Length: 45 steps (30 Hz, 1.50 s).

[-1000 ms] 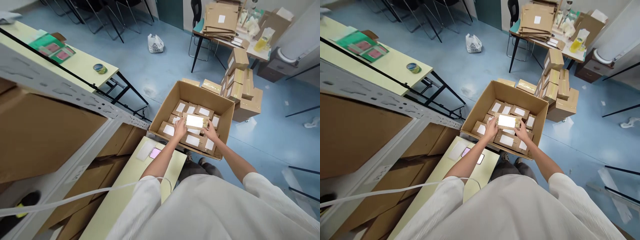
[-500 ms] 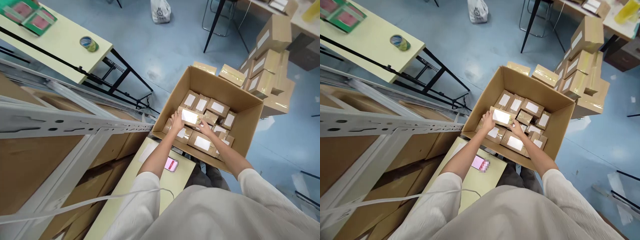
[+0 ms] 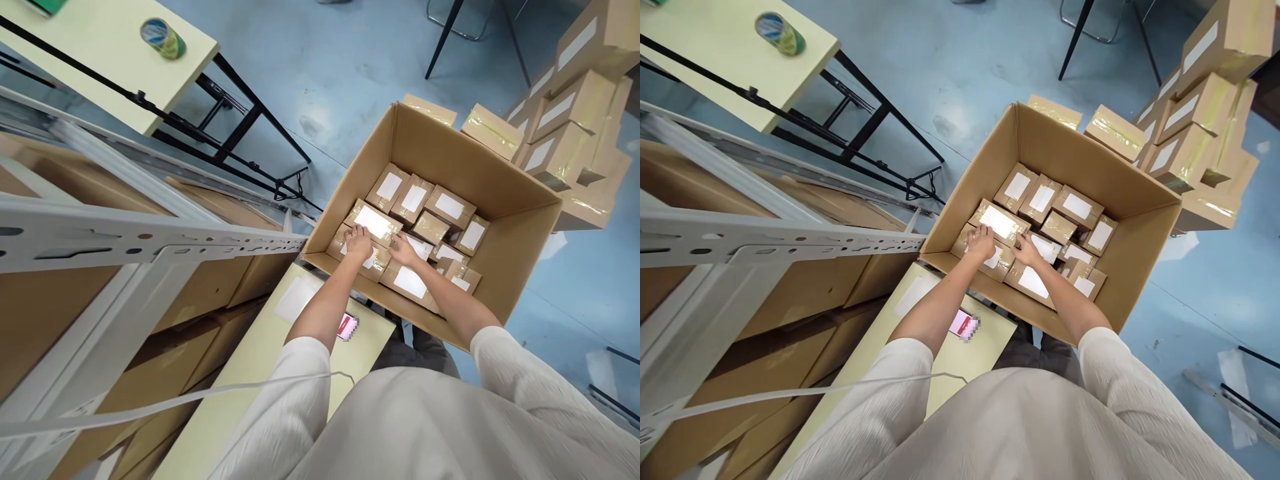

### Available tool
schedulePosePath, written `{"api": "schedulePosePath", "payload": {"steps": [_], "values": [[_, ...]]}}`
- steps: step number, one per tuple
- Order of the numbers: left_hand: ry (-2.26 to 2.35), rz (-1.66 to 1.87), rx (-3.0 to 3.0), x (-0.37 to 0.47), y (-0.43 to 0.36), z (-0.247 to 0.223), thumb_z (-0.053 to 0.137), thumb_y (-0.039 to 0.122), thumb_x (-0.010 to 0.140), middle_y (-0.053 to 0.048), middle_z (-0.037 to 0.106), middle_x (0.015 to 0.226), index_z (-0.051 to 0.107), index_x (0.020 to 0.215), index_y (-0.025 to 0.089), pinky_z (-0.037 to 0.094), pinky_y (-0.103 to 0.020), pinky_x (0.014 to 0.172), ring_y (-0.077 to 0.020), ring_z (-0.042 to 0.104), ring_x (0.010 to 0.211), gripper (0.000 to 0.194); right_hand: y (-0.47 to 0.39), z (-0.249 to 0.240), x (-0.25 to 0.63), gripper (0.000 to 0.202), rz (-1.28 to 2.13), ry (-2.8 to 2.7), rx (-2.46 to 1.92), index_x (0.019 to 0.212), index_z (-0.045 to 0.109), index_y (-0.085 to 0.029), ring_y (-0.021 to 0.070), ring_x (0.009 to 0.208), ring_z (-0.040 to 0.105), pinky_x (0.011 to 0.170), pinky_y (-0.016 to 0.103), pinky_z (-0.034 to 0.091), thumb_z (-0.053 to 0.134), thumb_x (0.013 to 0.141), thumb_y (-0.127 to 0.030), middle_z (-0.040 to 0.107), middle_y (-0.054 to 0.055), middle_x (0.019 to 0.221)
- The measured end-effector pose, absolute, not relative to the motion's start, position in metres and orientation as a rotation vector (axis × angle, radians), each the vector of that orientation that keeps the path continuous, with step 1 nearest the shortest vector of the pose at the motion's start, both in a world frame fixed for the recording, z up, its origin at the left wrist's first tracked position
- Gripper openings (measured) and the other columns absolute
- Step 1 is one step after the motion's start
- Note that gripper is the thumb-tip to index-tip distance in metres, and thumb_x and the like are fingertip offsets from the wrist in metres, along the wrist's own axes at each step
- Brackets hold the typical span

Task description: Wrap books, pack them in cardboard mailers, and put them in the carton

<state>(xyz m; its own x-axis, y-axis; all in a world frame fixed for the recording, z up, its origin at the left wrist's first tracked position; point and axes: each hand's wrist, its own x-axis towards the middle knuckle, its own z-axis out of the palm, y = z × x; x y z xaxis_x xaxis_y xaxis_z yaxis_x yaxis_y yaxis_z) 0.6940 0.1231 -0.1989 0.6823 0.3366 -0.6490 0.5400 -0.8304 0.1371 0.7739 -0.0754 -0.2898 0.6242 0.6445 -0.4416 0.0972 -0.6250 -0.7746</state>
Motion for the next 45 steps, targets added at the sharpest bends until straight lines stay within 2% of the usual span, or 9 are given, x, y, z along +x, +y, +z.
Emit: {"api": "schedulePosePath", "payload": {"steps": [2, 5, 11, 14, 23, 31, 35, 40, 45], "values": [[0.675, -0.850, 2.594, 0.689, 0.125, -0.199, 0.052, 0.021, 0.094, -0.026, 0.036, 0.175, 0.034, 0.170, 0.006, 0.010, -0.064, 0.135, -0.0375, 0.020, 0.168, 0.079, -0.071, -0.292, 0.770, 0.082, 1.021, -0.538, -2.131, 0.163, 0.053, -0.022, 0.0377, 0.158, 0.042, 0.133, 0.055, 0.034, 0.072, 0.088, -0.048, 0.040, 0.014, 0.171], [0.654, -0.825, 2.585, 0.686, 0.127, -0.194, 0.053, 0.019, 0.093, -0.023, 0.044, 0.171, 0.040, 0.167, 0.010, 0.017, -0.061, 0.135, -0.0360, 0.026, 0.166, 0.076, -0.071, -0.293, 0.763, 0.086, 1.064, -0.518, -2.070, 0.167, 0.049, -0.024, 0.0365, 0.161, 0.039, 0.133, 0.055, 0.034, 0.072, 0.089, -0.052, 0.035, 0.013, 0.176], [0.630, -0.808, 2.578, 0.688, 0.115, -0.168, 0.055, 0.018, 0.092, -0.021, 0.033, 0.178, 0.044, 0.165, 0.014, 0.024, -0.059, 0.133, -0.0362, 0.025, 0.167, 0.073, -0.079, -0.273, 0.765, 0.078, 0.903, -0.518, -2.000, 0.161, 0.056, -0.023, 0.0355, 0.164, 0.033, 0.136, 0.057, 0.026, 0.068, 0.092, -0.058, 0.044, 0.014, 0.171], [0.630, -0.745, 2.587, 0.689, 0.105, -0.149, 0.050, 0.018, 0.096, -0.020, 0.033, 0.178, 0.044, 0.164, 0.015, 0.025, -0.058, 0.132, -0.0357, 0.027, 0.167, 0.069, -0.083, -0.251, 0.774, 0.069, 0.808, -0.555, -2.013, 0.156, 0.061, -0.023, 0.0340, 0.161, 0.038, 0.135, 0.054, 0.028, 0.065, 0.095, -0.055, 0.050, 0.014, 0.166], [0.606, -0.522, 2.598, 0.677, 0.056, -0.079, 0.047, 0.020, 0.100, -0.016, 0.045, 0.172, 0.049, 0.161, 0.020, 0.031, -0.052, 0.131, -0.0327, 0.038, 0.161, 0.061, -0.130, -0.176, 0.789, 0.051, 0.686, -0.651, -2.024, 0.142, 0.070, -0.023, 0.0306, 0.133, 0.062, 0.121, 0.051, 0.048, 0.058, 0.096, -0.042, 0.064, 0.014, 0.144], [0.636, -0.356, 2.575, 0.644, -0.013, -0.043, 0.048, 0.022, 0.102, -0.015, 0.046, 0.171, 0.045, 0.163, 0.023, 0.033, -0.054, 0.130, -0.0311, 0.040, 0.159, 0.061, -0.197, -0.133, 0.770, 0.045, 0.652, -0.760, -1.960, 0.133, 0.073, -0.025, 0.0277, 0.113, 0.068, 0.113, 0.054, 0.053, 0.058, 0.093, -0.040, 0.068, 0.012, 0.135], [0.705, -0.269, 2.553, 0.613, -0.048, -0.025, 0.049, 0.022, 0.102, -0.016, 0.048, 0.169, 0.046, 0.162, 0.021, 0.033, -0.052, 0.130, -0.0316, 0.041, 0.158, 0.061, -0.220, -0.118, 0.756, 0.041, 0.659, -0.828, -1.904, 0.127, 0.074, -0.024, 0.0269, 0.112, 0.069, 0.110, 0.053, 0.056, 0.058, 0.093, -0.040, 0.067, 0.013, 0.137], [0.846, -0.192, 2.515, 0.556, -0.084, 0.002, 0.048, 0.021, 0.102, -0.015, 0.049, 0.169, 0.047, 0.162, 0.021, 0.035, -0.050, 0.129, -0.0309, 0.044, 0.156, 0.060, -0.220, -0.094, 0.733, 0.038, 0.702, -0.949, -1.825, 0.122, 0.074, -0.022, 0.0278, 0.110, 0.070, 0.104, 0.053, 0.059, 0.060, 0.092, -0.042, 0.067, 0.014, 0.133], [1.024, -0.129, 2.449, 0.483, -0.103, 0.016, 0.049, 0.025, 0.104, -0.016, 0.046, 0.171, 0.047, 0.161, 0.020, 0.034, -0.050, 0.130, -0.0315, 0.042, 0.159, 0.057, -0.195, -0.070, 0.695, 0.036, 0.730, -1.169, -1.702, 0.119, 0.075, -0.021, 0.0281, 0.111, 0.069, 0.108, 0.052, 0.057, 0.061, 0.092, -0.040, 0.070, 0.014, 0.127]]}}
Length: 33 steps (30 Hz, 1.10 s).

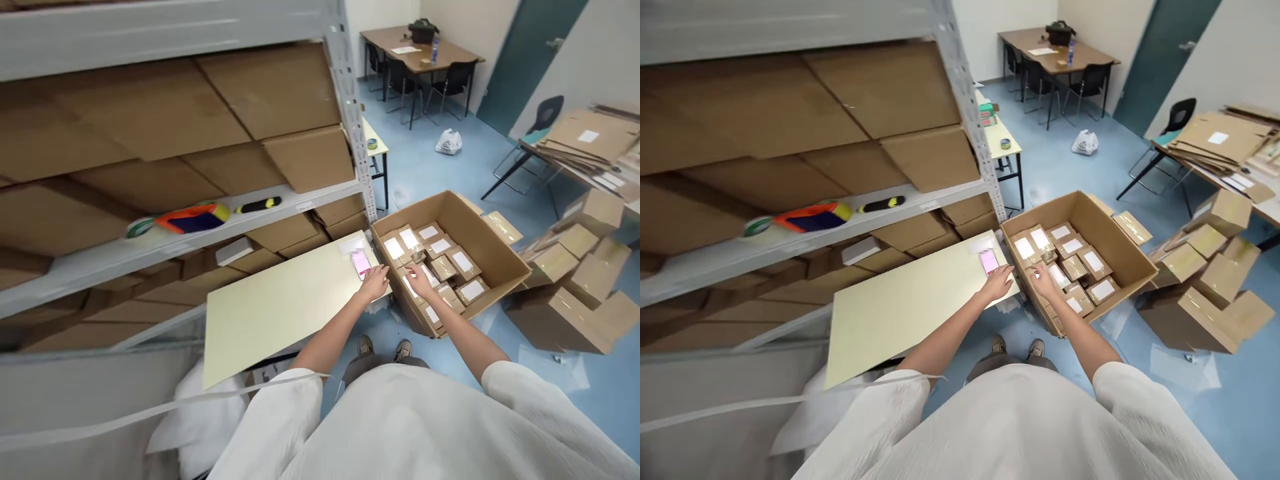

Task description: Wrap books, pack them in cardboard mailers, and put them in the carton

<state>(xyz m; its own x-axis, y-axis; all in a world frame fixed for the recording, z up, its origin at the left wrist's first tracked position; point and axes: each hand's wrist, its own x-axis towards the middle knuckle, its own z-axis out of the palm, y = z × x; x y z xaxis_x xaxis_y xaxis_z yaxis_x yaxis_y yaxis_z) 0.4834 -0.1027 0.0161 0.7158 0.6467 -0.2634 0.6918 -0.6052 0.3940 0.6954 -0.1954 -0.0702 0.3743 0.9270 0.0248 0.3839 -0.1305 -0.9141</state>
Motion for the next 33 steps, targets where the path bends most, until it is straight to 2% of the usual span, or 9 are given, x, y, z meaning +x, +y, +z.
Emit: {"api": "schedulePosePath", "payload": {"steps": [3, 8, 17, 22, 28, 33], "values": [[1.164, -0.098, 2.393, 0.435, -0.111, 0.019, 0.049, 0.025, 0.105, -0.015, 0.044, 0.173, 0.045, 0.163, 0.022, 0.034, -0.050, 0.130, -0.0318, 0.041, 0.159, 0.058, -0.177, -0.062, 0.660, 0.036, 0.774, -1.291, -1.637, 0.118, 0.075, -0.021, 0.0290, 0.116, 0.068, 0.110, 0.052, 0.056, 0.061, 0.093, -0.042, 0.070, 0.015, 0.127], [1.389, -0.013, 2.288, 0.345, -0.127, 0.028, 0.048, 0.027, 0.106, -0.014, 0.043, 0.174, 0.043, 0.165, 0.024, 0.034, -0.051, 0.130, -0.0310, 0.039, 0.162, 0.060, -0.147, -0.053, 0.578, 0.036, 0.877, -1.442, -1.503, 0.119, 0.075, -0.023, 0.0274, 0.112, 0.070, 0.108, 0.051, 0.058, 0.061, 0.092, -0.042, 0.069, 0.014, 0.129], [1.659, 0.194, 2.129, 0.169, -0.172, 0.040, 0.047, 0.027, 0.107, -0.015, 0.044, 0.174, 0.044, 0.165, 0.020, 0.035, -0.046, 0.130, -0.0288, 0.040, 0.162, 0.059, -0.127, -0.035, 0.400, 0.037, 0.997, -1.699, -1.284, 0.121, 0.075, -0.024, 0.0271, 0.108, 0.072, 0.101, 0.052, 0.062, 0.060, 0.093, -0.044, 0.066, 0.014, 0.135], [1.777, 0.251, 2.053, 0.082, -0.198, 0.043, 0.050, 0.026, 0.106, -0.016, 0.045, 0.173, 0.045, 0.164, 0.018, 0.035, -0.047, 0.131, -0.0291, 0.040, 0.162, 0.059, -0.125, -0.028, 0.306, 0.037, 1.040, -1.794, -1.227, 0.121, 0.074, -0.025, 0.0272, 0.108, 0.072, 0.095, 0.050, 0.063, 0.060, 0.094, -0.046, 0.066, 0.013, 0.136], [2.003, 0.396, 1.841, -0.013, -0.243, 0.047, 0.053, 0.024, 0.104, -0.016, 0.049, 0.170, 0.050, 0.161, 0.019, 0.036, -0.047, 0.131, -0.0285, 0.044, 0.159, 0.058, -0.124, -0.023, 0.189, 0.037, 1.172, -1.968, -1.068, 0.122, 0.074, -0.025, 0.0287, 0.109, 0.072, 0.093, 0.051, 0.064, 0.059, 0.093, -0.044, 0.065, 0.015, 0.138], [2.234, 0.532, 1.597, -0.082, -0.290, 0.046, 0.055, 0.023, 0.102, -0.013, 0.052, 0.168, 0.051, 0.161, 0.024, 0.041, -0.048, 0.129, -0.0292, 0.049, 0.155, 0.059, -0.125, -0.023, 0.085, 0.037, 1.316, -2.161, -0.817, 0.120, 0.075, -0.025, 0.0282, 0.108, 0.072, 0.093, 0.050, 0.064, 0.060, 0.092, -0.043, 0.067, 0.014, 0.135]]}}
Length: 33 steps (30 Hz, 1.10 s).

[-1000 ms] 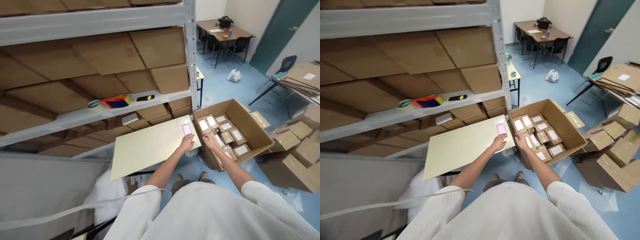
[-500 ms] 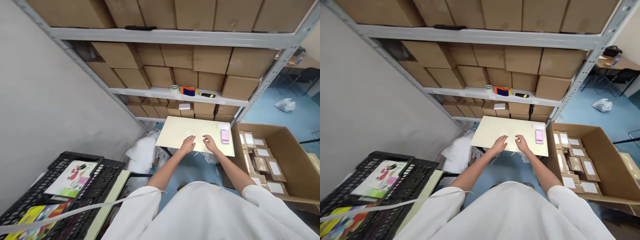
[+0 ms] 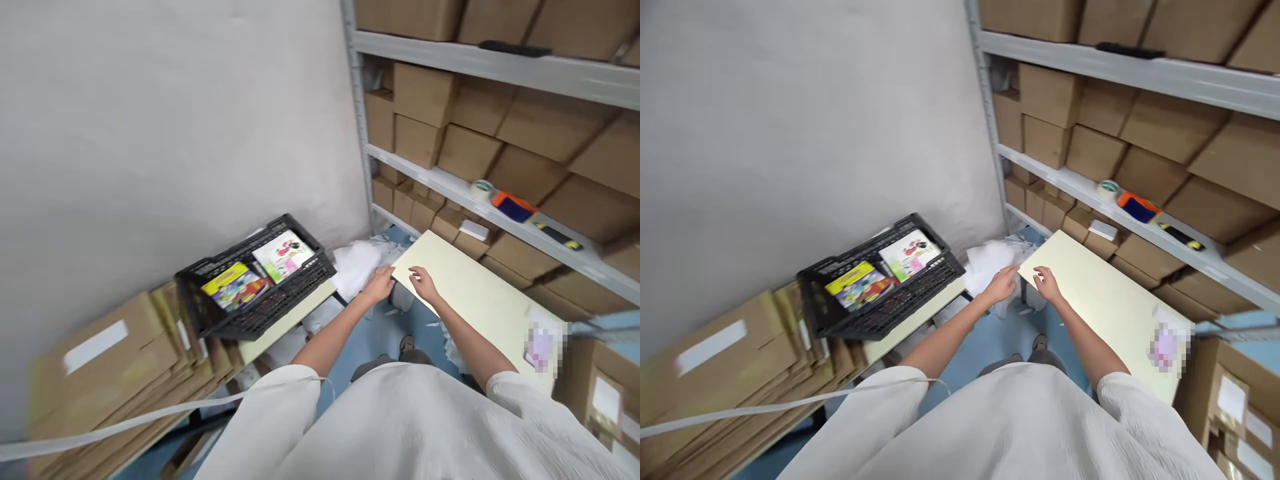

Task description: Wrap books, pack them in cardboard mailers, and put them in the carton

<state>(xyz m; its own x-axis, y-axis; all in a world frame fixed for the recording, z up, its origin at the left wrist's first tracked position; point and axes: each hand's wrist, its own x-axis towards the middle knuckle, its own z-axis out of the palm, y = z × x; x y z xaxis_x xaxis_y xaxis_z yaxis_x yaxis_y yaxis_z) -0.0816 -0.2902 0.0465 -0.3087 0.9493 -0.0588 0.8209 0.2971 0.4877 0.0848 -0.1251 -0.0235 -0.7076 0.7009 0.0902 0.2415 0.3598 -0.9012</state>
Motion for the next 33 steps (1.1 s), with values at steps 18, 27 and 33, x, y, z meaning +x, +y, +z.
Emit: {"api": "schedulePosePath", "payload": {"steps": [18, 27, 33], "values": [[2.898, 0.702, 0.600, -0.207, -0.470, 0.071, 0.052, 0.023, 0.105, -0.013, 0.053, 0.167, 0.054, 0.160, 0.022, 0.041, -0.048, 0.129, -0.0286, 0.049, 0.155, 0.055, -0.233, 0.020, -0.211, 0.037, 1.495, -2.591, 0.307, 0.127, 0.074, -0.025, 0.0286, 0.121, 0.066, 0.111, 0.053, 0.054, 0.058, 0.094, -0.032, 0.068, 0.012, 0.136], [2.822, 0.553, 0.640, -0.309, -0.512, 0.055, 0.041, 0.013, 0.103, -0.014, 0.049, 0.171, 0.055, 0.160, 0.018, 0.038, -0.047, 0.130, -0.0275, 0.044, 0.159, 0.058, -0.285, 0.030, -0.289, 0.034, 1.223, -2.726, 0.323, 0.125, 0.076, -0.024, 0.0291, 0.137, 0.061, 0.122, 0.049, 0.045, 0.056, 0.098, -0.029, 0.067, 0.012, 0.143], [2.668, 0.467, 0.826, -0.365, -0.524, 0.038, 0.045, 0.014, 0.102, -0.010, 0.048, 0.172, 0.046, 0.166, 0.025, 0.029, -0.057, 0.133, -0.0302, 0.038, 0.163, 0.066, -0.311, 0.035, -0.328, 0.036, 1.017, -2.889, 0.247, 0.128, 0.074, -0.021, 0.0270, 0.136, 0.062, 0.121, 0.043, 0.045, 0.053, 0.098, -0.022, 0.070, 0.011, 0.140]]}}
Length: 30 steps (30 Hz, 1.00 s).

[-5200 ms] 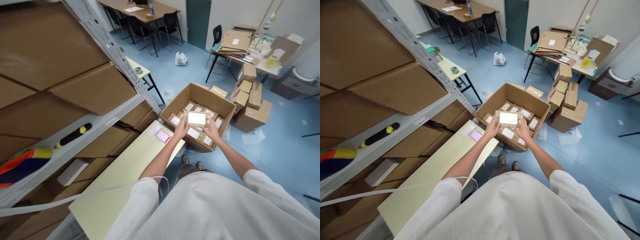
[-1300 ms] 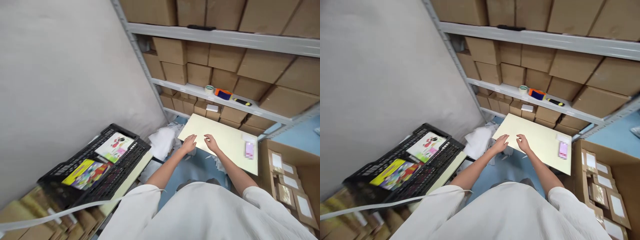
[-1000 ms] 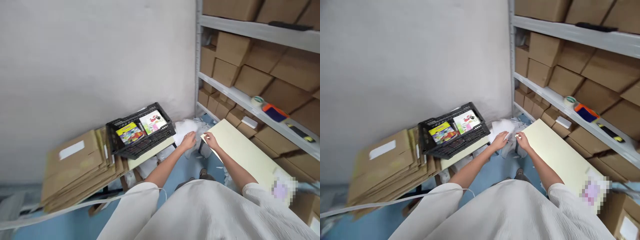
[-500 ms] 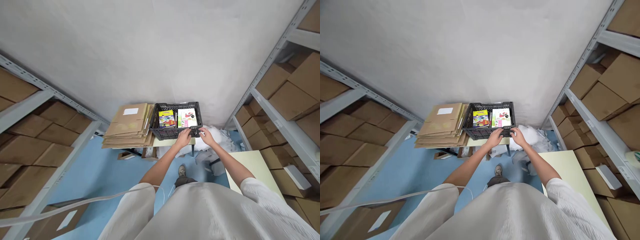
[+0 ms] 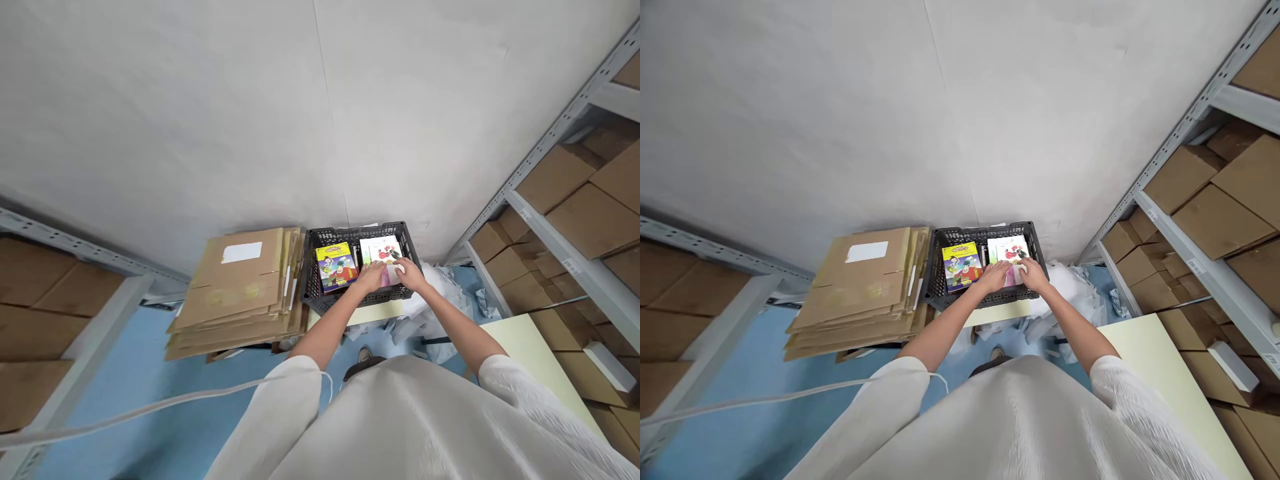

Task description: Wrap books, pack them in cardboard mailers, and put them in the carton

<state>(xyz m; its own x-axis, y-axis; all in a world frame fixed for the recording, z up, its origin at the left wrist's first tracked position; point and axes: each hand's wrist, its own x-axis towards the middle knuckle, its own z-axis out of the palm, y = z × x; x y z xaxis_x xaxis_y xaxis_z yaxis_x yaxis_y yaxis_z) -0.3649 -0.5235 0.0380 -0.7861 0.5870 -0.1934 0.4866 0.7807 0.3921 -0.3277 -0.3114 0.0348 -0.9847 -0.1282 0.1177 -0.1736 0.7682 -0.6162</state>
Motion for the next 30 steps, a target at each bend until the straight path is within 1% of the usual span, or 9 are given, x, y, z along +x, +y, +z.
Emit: {"api": "schedulePosePath", "payload": {"steps": [3, 6, 9, 11, 16, 19, 24, 27, 30], "values": [[2.623, 0.416, 0.869, -0.375, -0.533, 0.028, 0.048, 0.017, 0.101, -0.011, 0.054, 0.168, 0.046, 0.167, 0.027, 0.022, -0.064, 0.134, -0.0337, 0.043, 0.160, 0.067, -0.323, 0.032, -0.340, 0.039, 0.918, -3.004, 0.197, 0.131, 0.073, -0.020, 0.0265, 0.136, 0.061, 0.120, 0.041, 0.045, 0.053, 0.097, -0.020, 0.070, 0.012, 0.140], [2.647, 0.362, 0.861, -0.380, -0.544, 0.020, 0.050, 0.016, 0.099, -0.015, 0.057, 0.164, 0.046, 0.166, 0.022, 0.014, -0.067, 0.134, -0.0375, 0.044, 0.158, 0.068, -0.334, 0.027, -0.350, 0.042, 0.760, -3.156, 0.040, 0.136, 0.072, -0.019, 0.0295, 0.138, 0.060, 0.119, 0.042, 0.045, 0.057, 0.097, -0.023, 0.066, 0.014, 0.147], [2.707, 0.346, 0.821, -0.383, -0.554, 0.017, 0.051, 0.016, 0.099, -0.019, 0.058, 0.162, 0.047, 0.164, 0.016, 0.017, -0.067, 0.133, -0.0410, 0.046, 0.155, 0.065, -0.345, 0.020, -0.359, 0.047, 0.630, -3.272, -0.115, 0.141, 0.070, -0.019, 0.0332, 0.135, 0.062, 0.115, 0.043, 0.048, 0.060, 0.097, -0.028, 0.062, 0.016, 0.152], [2.737, 0.352, 0.772, -0.385, -0.561, 0.014, 0.052, 0.015, 0.098, -0.021, 0.057, 0.162, 0.050, 0.161, 0.014, 0.023, -0.066, 0.131, -0.0421, 0.053, 0.149, 0.062, -0.351, 0.016, -0.365, 0.048, 0.629, -3.309, -0.116, 0.142, 0.070, -0.020, 0.0317, 0.132, 0.064, 0.112, 0.041, 0.049, 0.061, 0.096, -0.030, 0.065, 0.015, 0.148], [2.685, 0.577, 0.744, -0.389, -0.577, 0.006, 0.055, 0.014, 0.099, -0.019, 0.059, 0.159, 0.058, 0.151, 0.017, 0.048, -0.048, 0.118, -0.0337, 0.066, 0.135, 0.053, -0.364, 0.006, -0.376, 0.046, 0.773, -3.288, -0.150, 0.136, 0.072, -0.019, 0.0298, 0.130, 0.067, 0.111, 0.037, 0.050, 0.065, 0.092, -0.030, 0.072, 0.014, 0.139], [2.660, 0.794, 0.765, -0.391, -0.583, 0.000, 0.058, 0.009, 0.095, -0.015, 0.063, 0.154, 0.061, 0.150, 0.019, 0.048, -0.040, 0.120, -0.0279, 0.063, 0.140, 0.056, -0.366, 0.004, -0.382, 0.047, 0.949, -3.174, -0.305, 0.134, 0.073, -0.020, 0.0293, 0.122, 0.071, 0.105, 0.036, 0.053, 0.068, 0.088, -0.030, 0.076, 0.012, 0.131], [2.681, 0.973, 0.753, -0.392, -0.592, -0.004, 0.060, -0.001, 0.086, -0.015, 0.065, 0.151, 0.064, 0.149, 0.018, 0.044, -0.045, 0.127, -0.0285, 0.061, 0.141, 0.066, -0.365, 0.005, -0.386, 0.041, 1.218, -2.945, -0.521, 0.117, 0.076, -0.021, 0.0271, 0.100, 0.075, 0.088, 0.035, 0.058, 0.072, 0.077, -0.027, 0.081, 0.009, 0.112], [2.708, 1.038, 0.768, -0.393, -0.598, 0.000, 0.060, -0.001, 0.086, -0.014, 0.064, 0.151, 0.066, 0.147, 0.019, 0.044, -0.047, 0.127, -0.0287, 0.061, 0.140, 0.065, -0.366, 0.010, -0.386, 0.032, 1.351, -2.800, -0.519, 0.105, 0.077, -0.022, 0.0243, 0.093, 0.074, 0.089, 0.035, 0.058, 0.070, 0.074, -0.027, 0.081, 0.006, 0.104], [2.761, 1.073, 0.804, -0.394, -0.600, 0.010, 0.059, 0.003, 0.089, -0.014, 0.062, 0.153, 0.066, 0.146, 0.019, 0.046, -0.048, 0.126, -0.0294, 0.060, 0.141, 0.060, -0.364, 0.022, -0.386, 0.032, 1.428, -2.662, -0.471, 0.103, 0.076, -0.022, 0.0246, 0.094, 0.074, 0.091, 0.038, 0.058, 0.066, 0.074, -0.031, 0.081, 0.007, 0.105]]}}
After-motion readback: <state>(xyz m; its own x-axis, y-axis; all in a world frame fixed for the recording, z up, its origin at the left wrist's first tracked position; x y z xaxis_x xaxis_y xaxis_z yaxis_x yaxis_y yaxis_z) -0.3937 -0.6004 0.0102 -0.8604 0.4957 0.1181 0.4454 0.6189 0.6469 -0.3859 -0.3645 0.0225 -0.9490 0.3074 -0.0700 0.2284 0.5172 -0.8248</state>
